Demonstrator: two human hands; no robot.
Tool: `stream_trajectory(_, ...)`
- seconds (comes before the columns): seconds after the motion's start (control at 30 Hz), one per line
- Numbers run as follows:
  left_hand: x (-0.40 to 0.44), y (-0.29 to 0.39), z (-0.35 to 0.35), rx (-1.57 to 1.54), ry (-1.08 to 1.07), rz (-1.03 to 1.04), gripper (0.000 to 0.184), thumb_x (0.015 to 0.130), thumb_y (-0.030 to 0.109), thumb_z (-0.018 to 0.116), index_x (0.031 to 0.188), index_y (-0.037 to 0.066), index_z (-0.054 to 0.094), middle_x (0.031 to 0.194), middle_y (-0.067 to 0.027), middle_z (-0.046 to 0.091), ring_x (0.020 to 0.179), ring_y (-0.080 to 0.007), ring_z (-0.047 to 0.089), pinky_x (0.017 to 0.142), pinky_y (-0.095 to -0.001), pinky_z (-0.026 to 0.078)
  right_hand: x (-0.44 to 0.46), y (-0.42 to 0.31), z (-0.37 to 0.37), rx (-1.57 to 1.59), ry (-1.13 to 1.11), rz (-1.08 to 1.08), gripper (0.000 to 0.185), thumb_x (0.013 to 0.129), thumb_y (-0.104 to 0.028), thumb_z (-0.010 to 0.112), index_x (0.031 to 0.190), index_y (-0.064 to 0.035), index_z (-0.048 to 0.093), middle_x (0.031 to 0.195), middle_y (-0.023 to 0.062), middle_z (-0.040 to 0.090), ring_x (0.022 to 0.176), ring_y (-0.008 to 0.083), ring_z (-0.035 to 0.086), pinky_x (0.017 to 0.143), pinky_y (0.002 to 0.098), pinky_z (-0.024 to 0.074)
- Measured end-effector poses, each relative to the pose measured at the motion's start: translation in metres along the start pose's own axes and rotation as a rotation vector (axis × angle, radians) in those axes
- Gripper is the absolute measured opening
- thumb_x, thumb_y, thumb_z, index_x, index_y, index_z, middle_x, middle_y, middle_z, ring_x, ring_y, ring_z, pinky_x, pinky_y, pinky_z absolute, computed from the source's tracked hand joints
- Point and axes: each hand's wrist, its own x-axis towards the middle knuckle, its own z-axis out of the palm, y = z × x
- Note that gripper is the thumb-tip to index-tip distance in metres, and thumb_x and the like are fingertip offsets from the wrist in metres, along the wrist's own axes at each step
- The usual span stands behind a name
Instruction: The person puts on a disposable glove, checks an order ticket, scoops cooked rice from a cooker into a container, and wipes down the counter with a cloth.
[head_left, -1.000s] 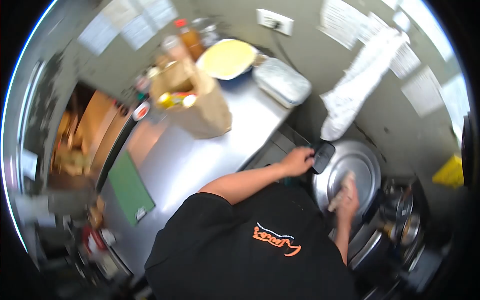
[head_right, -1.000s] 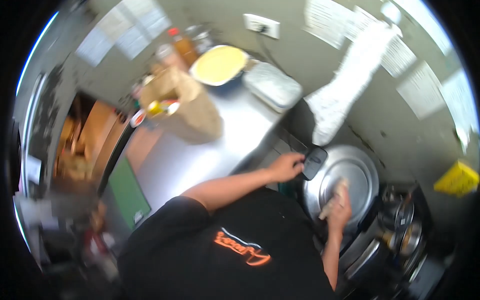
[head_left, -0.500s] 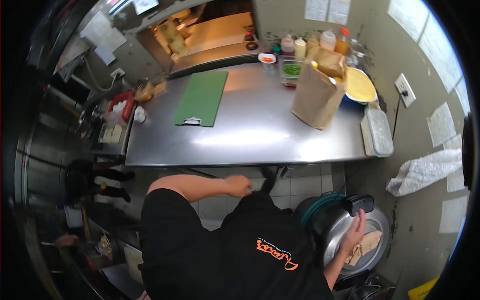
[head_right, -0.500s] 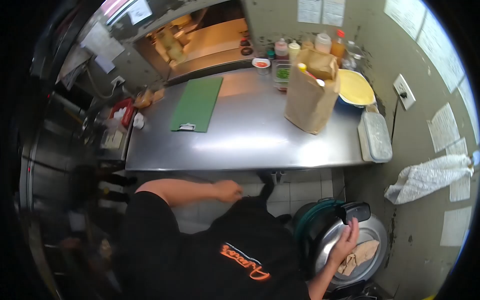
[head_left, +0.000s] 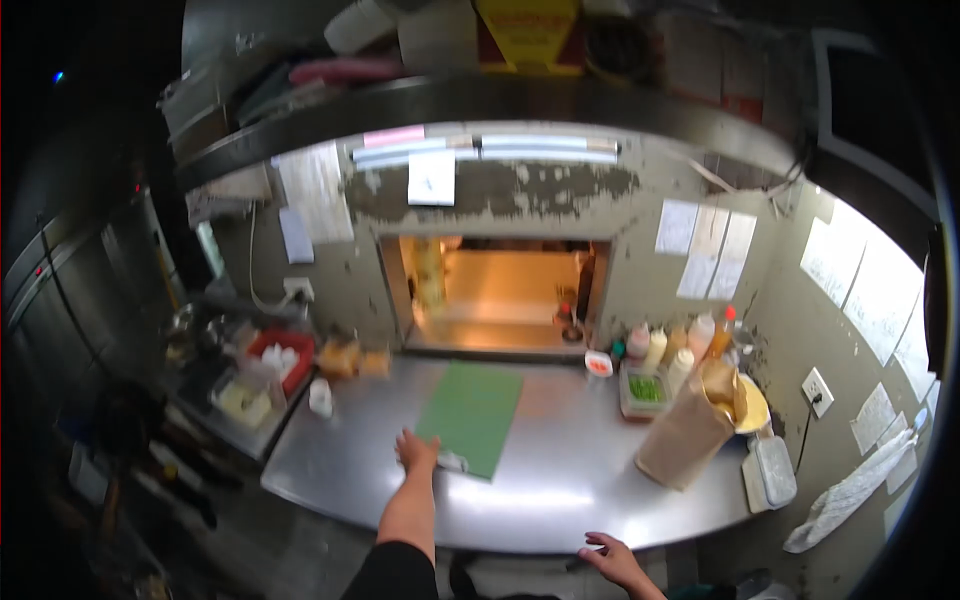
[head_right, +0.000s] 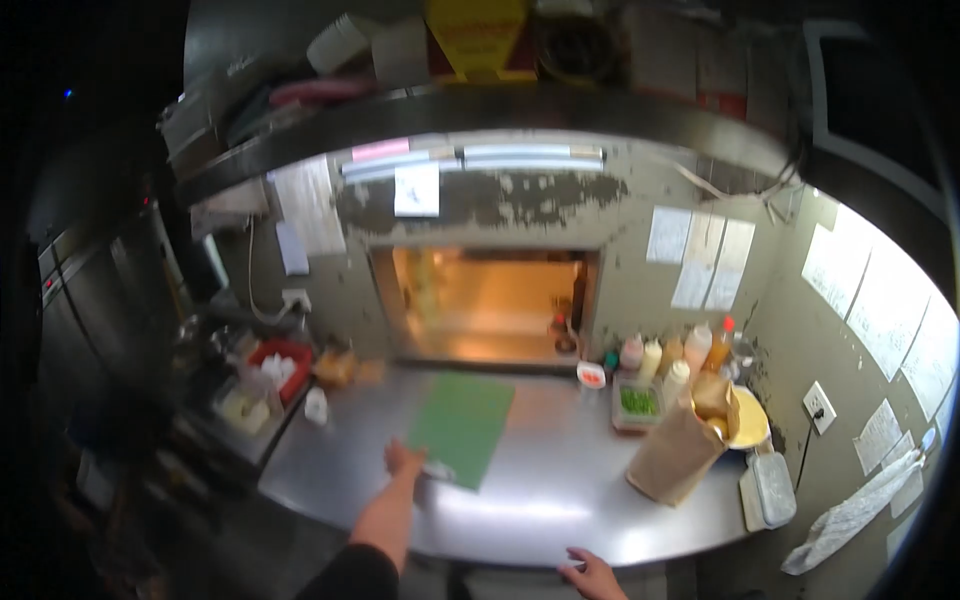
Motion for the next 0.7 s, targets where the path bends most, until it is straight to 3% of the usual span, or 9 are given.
stream_trajectory(0.07, 0.004, 0.018, -0.031, 0.156, -0.277, -0.074, 0.091, 0.062, 0.043, 0.082, 0.134, 0.008, 0.036, 0.138, -0.0170, 0.038, 0.130, -0.0331, 0.035, 0.103, -0.0478, 0.036, 0.058, -0.010, 0.036, -0.096, -0.047, -0.077, 0.064, 0.082, -0.040, 0.067, 0.131, -0.0018, 0.048, 0.123, 0.0184, 0.057, 0.098, 0.0252, 0.063, 0.084, 0.0348, 0.0508)
stream_trajectory(0.13, 0.015, 0.015, -0.026, 0.324, -0.340, -0.061, 0.101, 0.056, 0.042, 0.086, 0.135, 0.007, 0.034, 0.137, -0.0163, 0.040, 0.126, -0.0316, 0.041, 0.101, -0.0445, 0.040, 0.098, -0.050, 0.067, -0.167, -0.053, -0.124, 0.071, 0.080, -0.044, 0.068, 0.134, -0.0033, 0.045, 0.127, 0.0211, 0.054, 0.104, 0.0303, 0.061, 0.086, 0.0364, 0.0505)
stream_trajectory(0.2, 0.025, 0.004, -0.009, 0.176, -0.407, -0.068, 0.084, 0.057, 0.036, 0.087, 0.123, 0.002, 0.048, 0.122, -0.0164, 0.055, 0.102, -0.0295, 0.059, 0.089, -0.0413, 0.049, 0.136, -0.067, 0.097, -0.434, 0.103, -0.451, 0.071, 0.077, -0.042, 0.071, 0.132, -0.0050, 0.047, 0.128, 0.0234, 0.052, 0.105, 0.0349, 0.060, 0.086, 0.0371, 0.0505)
stream_trajectory(0.27, 0.042, -0.024, 0.047, -0.255, -0.847, 0.076, 0.057, 0.063, 0.034, 0.083, 0.103, -0.001, 0.062, 0.094, -0.0140, 0.066, 0.071, -0.0264, 0.063, 0.072, -0.0397, 0.053, 0.153, -0.097, 0.115, -0.824, 0.266, -0.703, 0.071, 0.074, -0.040, 0.074, 0.131, -0.0068, 0.048, 0.127, 0.0248, 0.051, 0.105, 0.0366, 0.060, 0.085, 0.0370, 0.0505)
stream_trajectory(0.33, -0.004, 0.000, 0.024, -0.450, -1.009, -0.010, 0.037, 0.073, 0.035, 0.076, 0.087, 0.002, 0.066, 0.071, -0.0092, 0.063, 0.056, -0.0205, 0.057, 0.058, -0.0354, 0.050, 0.152, -0.129, 0.113, -0.953, 0.381, -0.797, 0.059, 0.075, -0.033, 0.073, 0.125, -0.0081, 0.053, 0.122, 0.0231, 0.055, 0.100, 0.0359, 0.061, 0.082, 0.0381, 0.0512)
stream_trajectory(0.5, -0.081, 0.078, -0.147, -0.894, -1.454, 0.232, 0.041, 0.095, 0.038, 0.049, 0.084, 0.002, 0.063, 0.074, -0.0051, 0.060, 0.060, -0.0128, 0.053, 0.059, -0.0285, 0.046, 0.162, -0.166, 0.042, -0.581, 0.268, -0.840, 0.029, 0.077, -0.010, 0.070, 0.105, -0.0090, 0.065, 0.100, 0.0129, 0.066, 0.083, 0.0293, 0.066, 0.072, 0.0380, 0.0521)
stream_trajectory(0.57, -0.083, 0.095, -0.188, -0.886, -1.304, 0.557, 0.043, 0.099, 0.036, 0.043, 0.084, 0.000, 0.062, 0.074, -0.0047, 0.059, 0.070, -0.0123, 0.055, 0.068, -0.0265, 0.046, 0.125, -0.223, -0.023, -0.371, 0.222, -0.706, 0.022, 0.075, -0.003, 0.070, 0.097, -0.0095, 0.066, 0.087, 0.0084, 0.068, 0.078, 0.0231, 0.066, 0.069, 0.0341, 0.0518)
stream_trajectory(0.63, -0.078, 0.103, -0.227, -0.803, -1.169, 0.837, 0.038, 0.098, 0.032, 0.047, 0.087, 0.000, 0.062, 0.075, -0.0043, 0.060, 0.073, -0.0121, 0.056, 0.071, -0.0260, 0.046, 0.043, -0.311, -0.083, -0.478, 0.408, -0.634, 0.015, 0.075, -0.009, 0.072, 0.087, -0.0061, 0.065, 0.084, 0.0075, 0.065, 0.077, 0.0202, 0.065, 0.067, 0.0342, 0.0513)
stream_trajectory(0.7, -0.075, 0.105, -0.260, -0.807, -1.167, 0.965, 0.028, 0.095, 0.025, 0.054, 0.090, 0.000, 0.063, 0.077, -0.0037, 0.061, 0.073, -0.0113, 0.056, 0.070, -0.0256, 0.046, -0.005, -0.281, -0.175, -0.206, 0.809, -0.398, 0.039, 0.077, -0.013, 0.069, 0.113, -0.0020, 0.057, 0.107, 0.0121, 0.061, 0.097, 0.0246, 0.059, 0.082, 0.0338, 0.0482)
